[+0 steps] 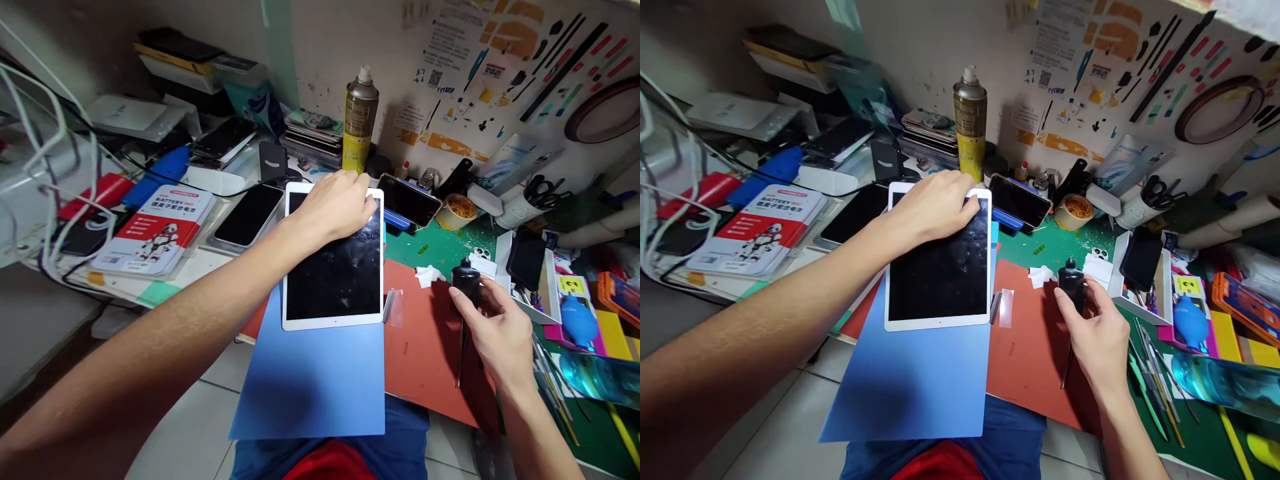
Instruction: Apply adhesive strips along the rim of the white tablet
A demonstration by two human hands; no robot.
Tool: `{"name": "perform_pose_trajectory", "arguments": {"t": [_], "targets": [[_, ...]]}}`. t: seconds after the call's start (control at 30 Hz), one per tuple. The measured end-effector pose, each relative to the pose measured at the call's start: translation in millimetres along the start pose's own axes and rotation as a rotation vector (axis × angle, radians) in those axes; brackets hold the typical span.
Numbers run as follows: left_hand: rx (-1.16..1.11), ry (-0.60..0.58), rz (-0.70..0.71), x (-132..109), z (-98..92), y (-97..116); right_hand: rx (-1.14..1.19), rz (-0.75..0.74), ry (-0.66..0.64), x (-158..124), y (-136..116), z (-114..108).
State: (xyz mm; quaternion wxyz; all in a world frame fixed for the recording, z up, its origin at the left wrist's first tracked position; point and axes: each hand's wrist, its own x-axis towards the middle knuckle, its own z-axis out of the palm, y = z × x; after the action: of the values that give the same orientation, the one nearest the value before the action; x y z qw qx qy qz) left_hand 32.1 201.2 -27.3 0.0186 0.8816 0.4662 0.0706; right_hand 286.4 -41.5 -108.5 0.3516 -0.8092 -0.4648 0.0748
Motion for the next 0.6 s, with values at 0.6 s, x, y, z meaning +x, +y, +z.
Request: {"name": "perform_pose_trajectory", "arguments": {"t": [0.6], "targets": [[-0.059, -0.194, -0.23, -40.1, 15.3, -63.2, 0.115, -0.391, -0.509, -51.9, -23.5, -18.2]]}}
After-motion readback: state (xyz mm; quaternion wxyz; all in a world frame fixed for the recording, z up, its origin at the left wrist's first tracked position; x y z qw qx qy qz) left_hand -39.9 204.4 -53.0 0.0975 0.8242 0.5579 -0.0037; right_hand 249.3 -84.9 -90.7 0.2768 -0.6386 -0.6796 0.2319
